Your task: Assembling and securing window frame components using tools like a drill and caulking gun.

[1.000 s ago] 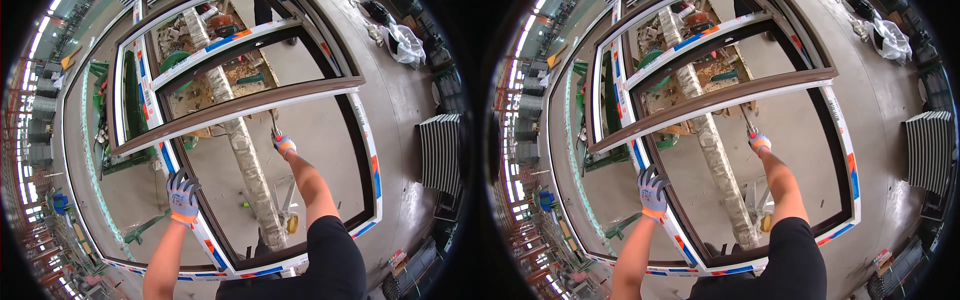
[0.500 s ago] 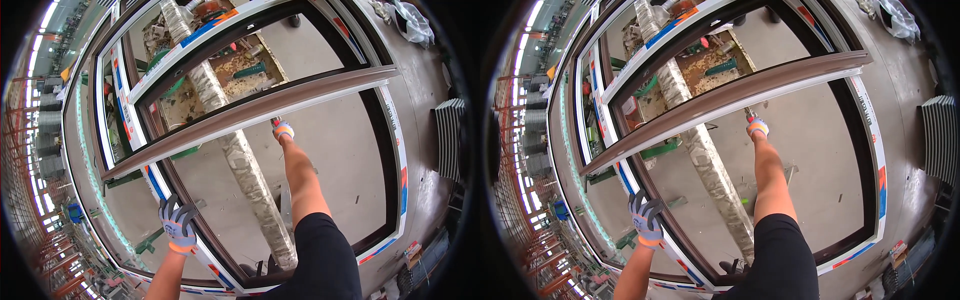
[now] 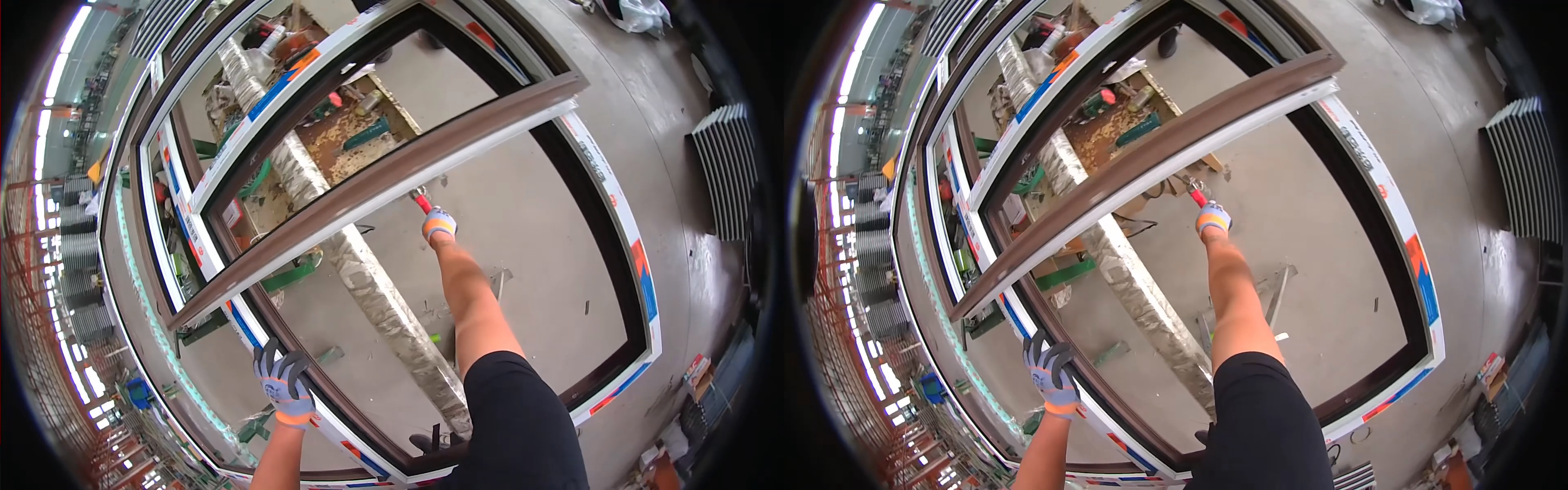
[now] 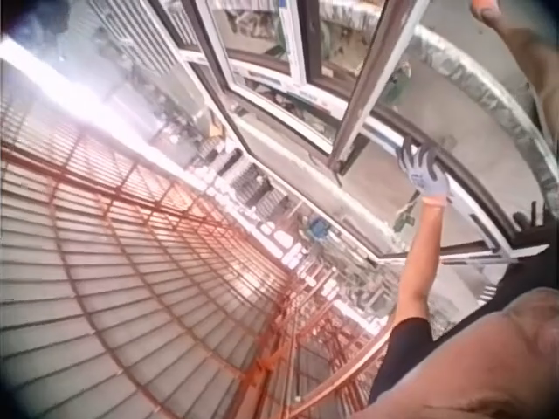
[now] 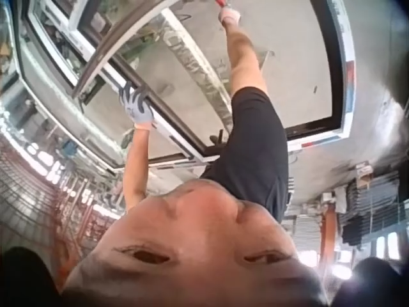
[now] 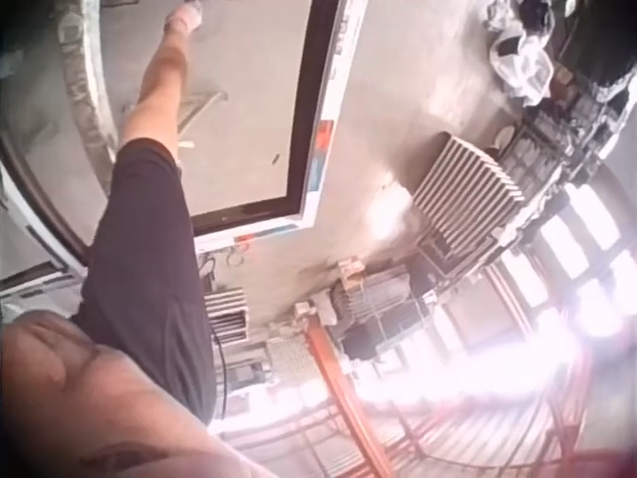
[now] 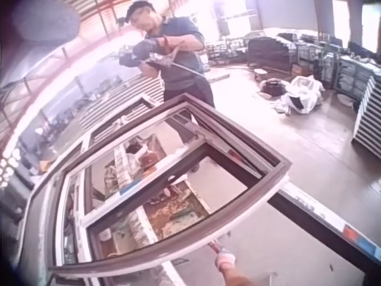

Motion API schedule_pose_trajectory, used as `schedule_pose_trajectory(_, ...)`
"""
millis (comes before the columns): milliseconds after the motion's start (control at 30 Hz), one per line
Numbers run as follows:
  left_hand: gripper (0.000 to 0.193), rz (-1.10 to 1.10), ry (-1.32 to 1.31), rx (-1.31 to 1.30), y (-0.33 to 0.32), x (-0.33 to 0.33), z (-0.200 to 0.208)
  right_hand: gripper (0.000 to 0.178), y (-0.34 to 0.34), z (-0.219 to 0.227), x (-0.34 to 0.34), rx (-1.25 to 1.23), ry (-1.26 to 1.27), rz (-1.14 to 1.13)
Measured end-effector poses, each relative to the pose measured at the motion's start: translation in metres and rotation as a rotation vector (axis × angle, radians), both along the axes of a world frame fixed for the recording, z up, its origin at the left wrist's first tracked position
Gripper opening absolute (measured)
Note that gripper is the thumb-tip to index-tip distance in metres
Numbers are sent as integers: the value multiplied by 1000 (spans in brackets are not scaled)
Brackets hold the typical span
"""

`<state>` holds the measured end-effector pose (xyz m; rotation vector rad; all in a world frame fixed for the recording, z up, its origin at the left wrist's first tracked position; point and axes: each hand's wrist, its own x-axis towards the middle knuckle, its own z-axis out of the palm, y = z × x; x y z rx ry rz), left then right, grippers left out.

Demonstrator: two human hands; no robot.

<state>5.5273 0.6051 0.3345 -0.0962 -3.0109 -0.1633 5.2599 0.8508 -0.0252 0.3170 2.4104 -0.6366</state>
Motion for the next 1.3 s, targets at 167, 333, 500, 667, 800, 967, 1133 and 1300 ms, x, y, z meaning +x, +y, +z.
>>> schedule_pose_trajectory(167, 16, 5, 24, 23, -2, 1, -1, 32, 27, 26, 37, 19, 23, -37)
schedule_pose_trajectory(333, 17, -23, 79, 36, 9, 1, 12, 32, 75, 62, 72, 35, -20, 22)
schedule_pose_trajectory(500, 25, -12, 86, 79, 13, 14, 21, 33, 127, 149, 99, 70, 70, 40)
schedule_pose_trajectory(667, 24, 48, 205, 87, -19, 31, -44, 39, 172, 268, 165, -11, 345, 98)
schedule_pose_trajectory(800, 28, 79, 97, 59, -15, 30, -34, 36, 243, 393, 276, -17, 655, 50)
schedule_pose_trajectory(967, 25, -21, 374, 37, -34, 22, -55, 28, 357, 455, 477, 106, 840, -277)
schedule_pose_trajectory(1133, 30, 30, -124, -443, 17, 8, -16, 33, 479, 301, 769, 244, 333, -746)
schedule_pose_trajectory(1300, 19, -87, 355, 32, 93, 66, -82, 24, 496, 148, 1146, 561, -613, 87)
